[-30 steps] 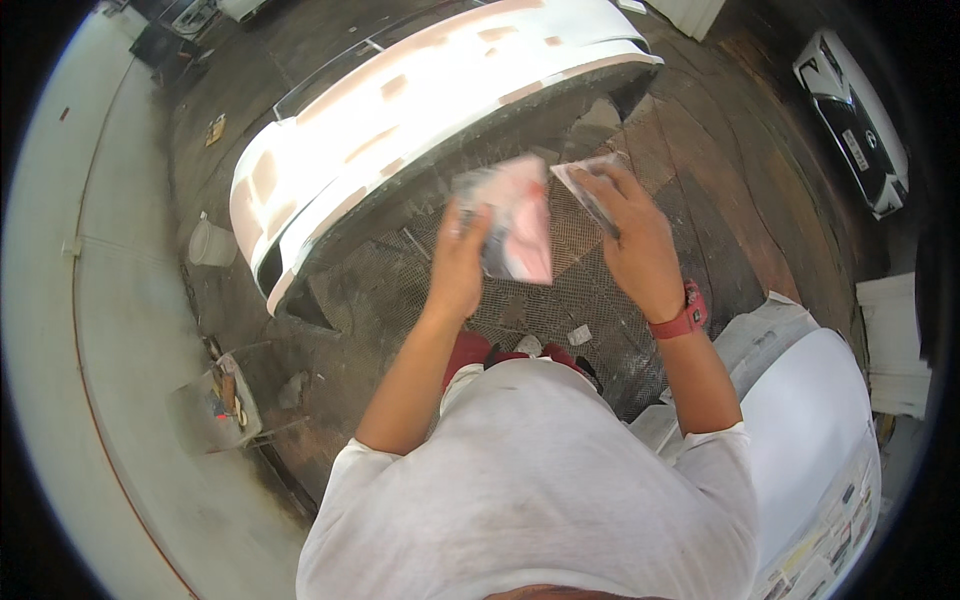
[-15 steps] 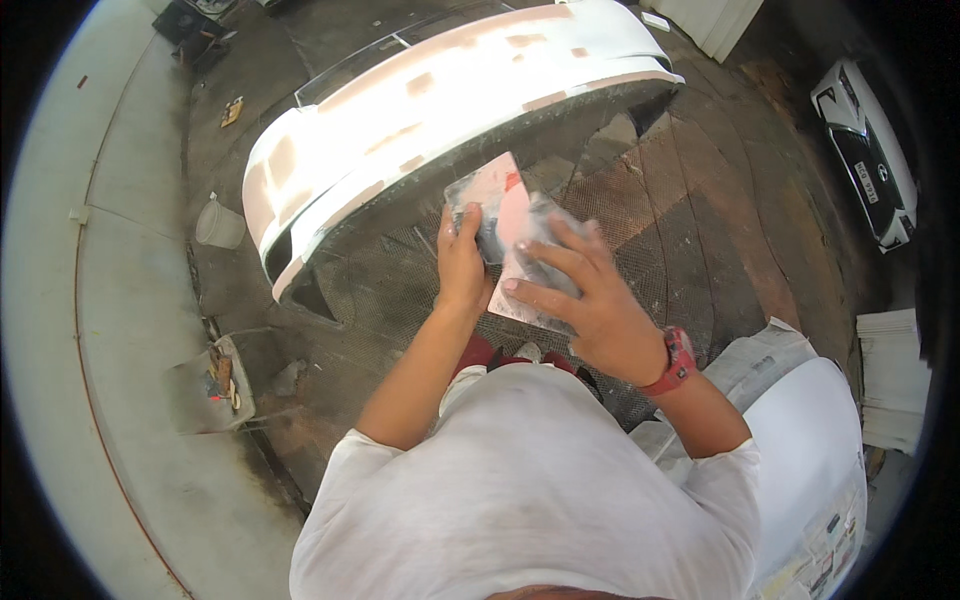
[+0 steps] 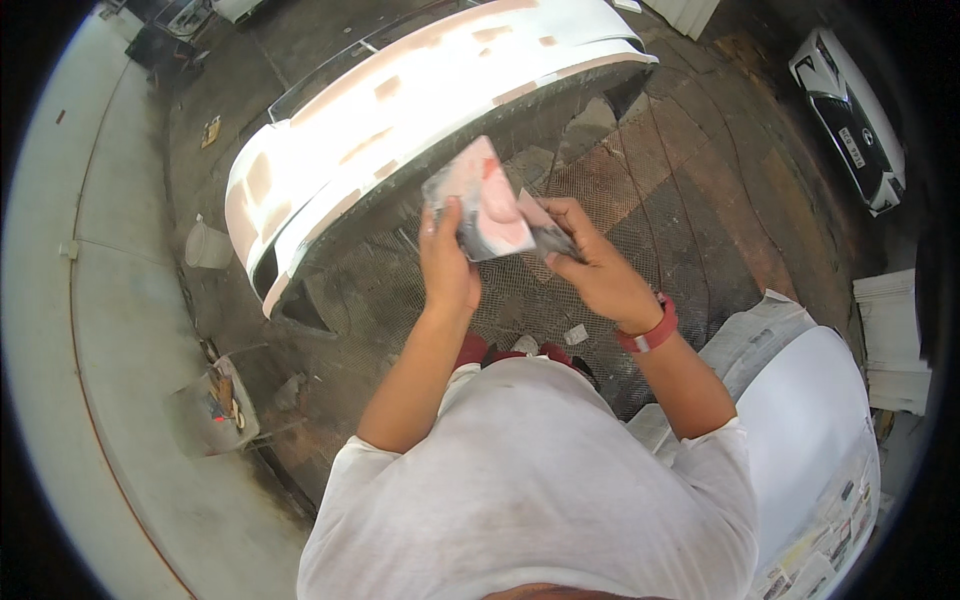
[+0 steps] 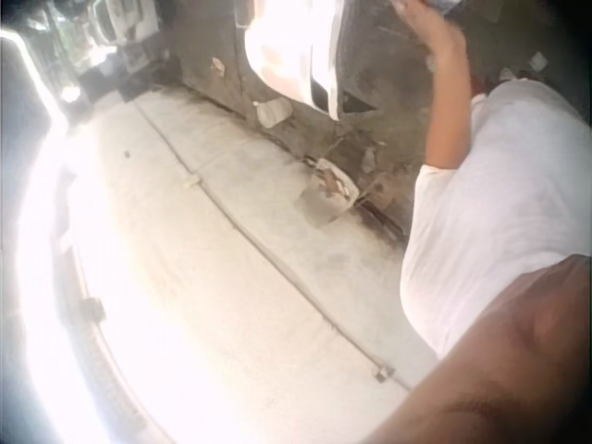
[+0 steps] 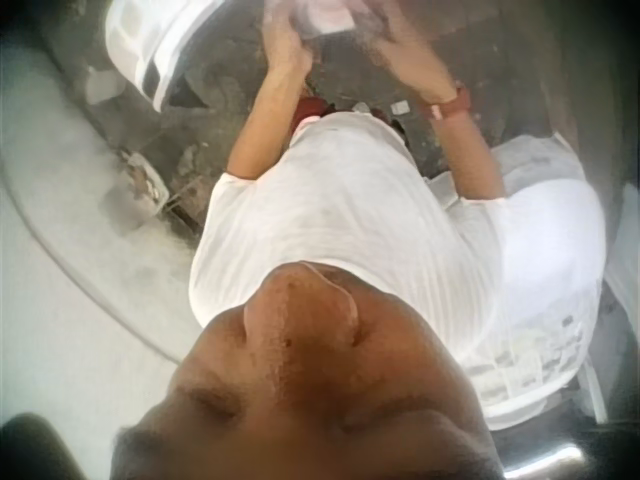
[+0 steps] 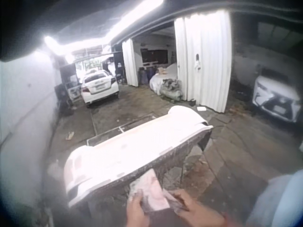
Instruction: The person mixes a white paste and a red hardener on two metal putty knives, then spreads the combined filler onto a white car bumper. The person repeatedly scrapes and smooths the filler across the bumper surface.
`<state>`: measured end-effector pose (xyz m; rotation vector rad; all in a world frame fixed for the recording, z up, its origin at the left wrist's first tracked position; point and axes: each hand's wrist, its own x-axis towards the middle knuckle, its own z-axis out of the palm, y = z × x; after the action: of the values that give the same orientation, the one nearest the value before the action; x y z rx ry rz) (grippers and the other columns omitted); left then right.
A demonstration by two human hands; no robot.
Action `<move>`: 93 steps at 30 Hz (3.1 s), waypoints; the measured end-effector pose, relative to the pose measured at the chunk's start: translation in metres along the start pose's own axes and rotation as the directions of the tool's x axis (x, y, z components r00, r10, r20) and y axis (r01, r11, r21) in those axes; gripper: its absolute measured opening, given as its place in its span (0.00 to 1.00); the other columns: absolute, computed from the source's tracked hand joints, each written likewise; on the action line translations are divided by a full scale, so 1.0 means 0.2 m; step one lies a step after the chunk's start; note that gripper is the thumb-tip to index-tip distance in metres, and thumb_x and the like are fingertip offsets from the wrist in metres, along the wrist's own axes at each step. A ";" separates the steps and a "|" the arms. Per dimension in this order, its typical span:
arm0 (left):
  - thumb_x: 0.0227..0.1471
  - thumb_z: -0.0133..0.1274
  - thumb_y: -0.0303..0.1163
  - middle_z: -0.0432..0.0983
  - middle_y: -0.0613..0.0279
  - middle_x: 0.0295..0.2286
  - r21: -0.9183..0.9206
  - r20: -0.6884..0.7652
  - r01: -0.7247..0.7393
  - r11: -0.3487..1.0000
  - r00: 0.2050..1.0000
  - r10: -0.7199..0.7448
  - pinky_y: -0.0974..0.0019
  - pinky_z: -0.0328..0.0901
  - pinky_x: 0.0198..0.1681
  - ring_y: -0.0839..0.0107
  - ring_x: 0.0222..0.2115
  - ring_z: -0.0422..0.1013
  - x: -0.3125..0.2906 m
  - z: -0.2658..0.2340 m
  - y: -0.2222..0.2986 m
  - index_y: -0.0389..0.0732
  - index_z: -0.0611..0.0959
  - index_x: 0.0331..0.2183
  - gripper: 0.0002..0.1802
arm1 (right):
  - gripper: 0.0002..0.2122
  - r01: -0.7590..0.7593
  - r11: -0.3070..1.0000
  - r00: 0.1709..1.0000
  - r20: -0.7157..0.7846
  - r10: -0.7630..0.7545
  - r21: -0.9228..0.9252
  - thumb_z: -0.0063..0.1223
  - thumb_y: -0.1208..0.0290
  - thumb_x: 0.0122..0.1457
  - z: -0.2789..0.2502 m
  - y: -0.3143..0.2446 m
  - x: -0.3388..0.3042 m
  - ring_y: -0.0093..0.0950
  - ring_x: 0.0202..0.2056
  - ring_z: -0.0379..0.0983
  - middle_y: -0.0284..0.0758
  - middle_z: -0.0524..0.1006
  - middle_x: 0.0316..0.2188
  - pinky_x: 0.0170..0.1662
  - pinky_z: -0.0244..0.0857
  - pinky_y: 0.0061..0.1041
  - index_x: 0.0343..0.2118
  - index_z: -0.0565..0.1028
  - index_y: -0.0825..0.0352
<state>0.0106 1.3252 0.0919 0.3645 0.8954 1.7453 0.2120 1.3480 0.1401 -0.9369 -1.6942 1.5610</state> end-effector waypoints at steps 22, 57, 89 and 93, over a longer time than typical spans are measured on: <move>0.71 0.49 0.36 0.74 0.52 0.53 0.078 -0.149 -0.227 0.971 0.960 0.236 0.61 0.65 0.60 0.64 0.52 0.72 0.07 -0.14 -0.09 0.34 0.70 0.61 0.24 | 0.25 0.439 0.163 0.879 0.386 -0.280 -0.883 0.50 0.82 0.56 0.04 -0.05 -0.08 0.46 0.67 0.61 0.37 0.72 0.60 0.69 0.44 0.68 0.56 0.79 0.51; 0.71 0.49 0.37 0.76 0.55 0.53 0.272 -0.079 -0.197 0.942 0.971 0.226 0.61 0.65 0.58 0.66 0.52 0.72 0.04 -0.17 -0.02 0.36 0.71 0.62 0.25 | 0.28 0.436 0.174 0.895 0.407 -0.182 -0.883 0.52 0.80 0.55 0.07 0.03 -0.05 0.52 0.67 0.60 0.42 0.71 0.61 0.66 0.41 0.76 0.60 0.76 0.51; 0.68 0.51 0.32 0.77 0.56 0.53 -0.032 -0.322 -0.278 0.960 0.912 0.253 0.60 0.69 0.58 0.65 0.53 0.75 1.61 -1.21 1.29 0.38 0.72 0.60 0.22 | 0.24 0.050 0.994 0.970 -0.231 -0.072 -0.098 0.50 0.84 0.60 0.80 -0.17 1.45 0.44 0.59 0.73 0.41 0.76 0.57 0.62 0.64 0.60 0.61 0.73 0.63; 0.68 0.51 0.31 0.77 0.55 0.52 -0.117 -0.389 -0.212 0.970 0.909 0.151 0.61 0.76 0.51 0.65 0.50 0.77 1.97 -1.46 1.52 0.34 0.73 0.58 0.21 | 0.21 0.053 0.707 0.922 -0.307 0.237 0.705 0.49 0.82 0.66 0.82 -0.25 1.61 0.40 0.57 0.75 0.40 0.75 0.57 0.59 0.72 0.46 0.62 0.69 0.68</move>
<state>-0.5252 1.5327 0.0428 0.0021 1.0105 2.0886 -0.1029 1.5297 0.1719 -0.8319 -0.6671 1.7513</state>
